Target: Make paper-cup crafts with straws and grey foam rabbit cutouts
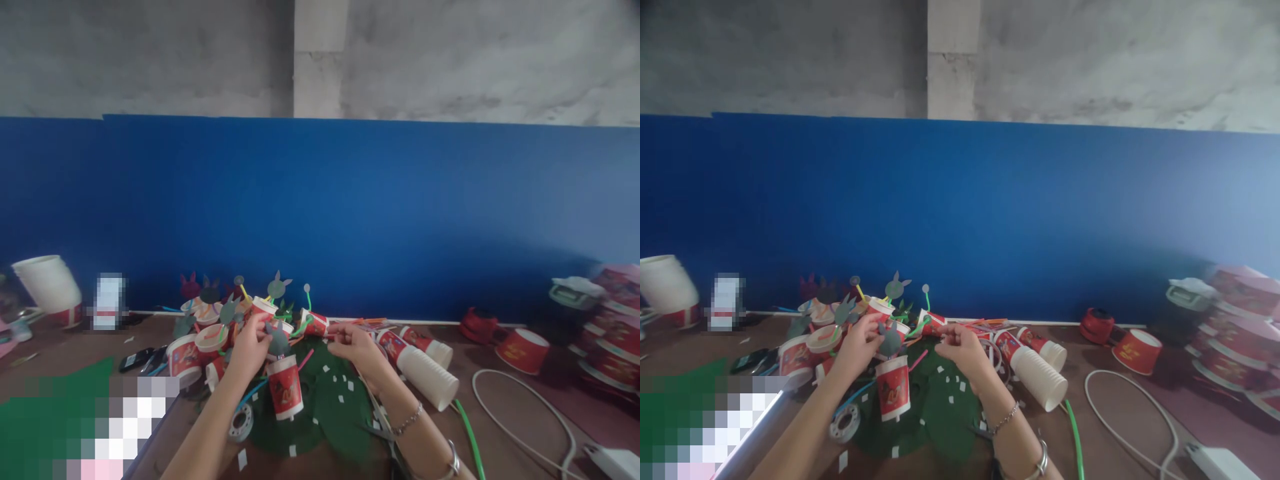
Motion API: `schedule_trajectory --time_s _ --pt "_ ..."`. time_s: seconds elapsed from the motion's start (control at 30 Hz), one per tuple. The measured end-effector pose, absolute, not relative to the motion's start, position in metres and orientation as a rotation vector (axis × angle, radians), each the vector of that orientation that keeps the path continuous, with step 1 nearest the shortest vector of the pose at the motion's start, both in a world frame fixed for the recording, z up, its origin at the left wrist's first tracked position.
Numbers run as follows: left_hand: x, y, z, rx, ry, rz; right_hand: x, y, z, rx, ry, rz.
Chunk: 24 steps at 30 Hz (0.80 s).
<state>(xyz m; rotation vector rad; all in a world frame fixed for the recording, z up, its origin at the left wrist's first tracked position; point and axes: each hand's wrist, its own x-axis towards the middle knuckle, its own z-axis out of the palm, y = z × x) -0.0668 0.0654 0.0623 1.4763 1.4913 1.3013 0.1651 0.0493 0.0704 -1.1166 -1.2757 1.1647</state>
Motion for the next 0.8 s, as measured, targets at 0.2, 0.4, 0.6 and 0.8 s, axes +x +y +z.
schedule_trajectory --time_s 0.2,0.4,0.6,0.8 --pt "-0.069 0.066 0.061 1.735 1.611 1.297 0.168 0.050 0.070 -1.220 -1.372 1.058" --pt "-0.054 0.055 0.070 2.180 1.740 1.201 0.170 0.053 0.065 -1.172 -1.433 1.124" --pt "0.009 0.015 0.054 2.525 1.409 0.447 0.178 0.057 0.062 -1.395 -1.622 0.907" --pt "0.041 -0.001 0.026 2.600 1.450 0.007 0.190 0.053 0.073 -1.714 -1.948 0.487"
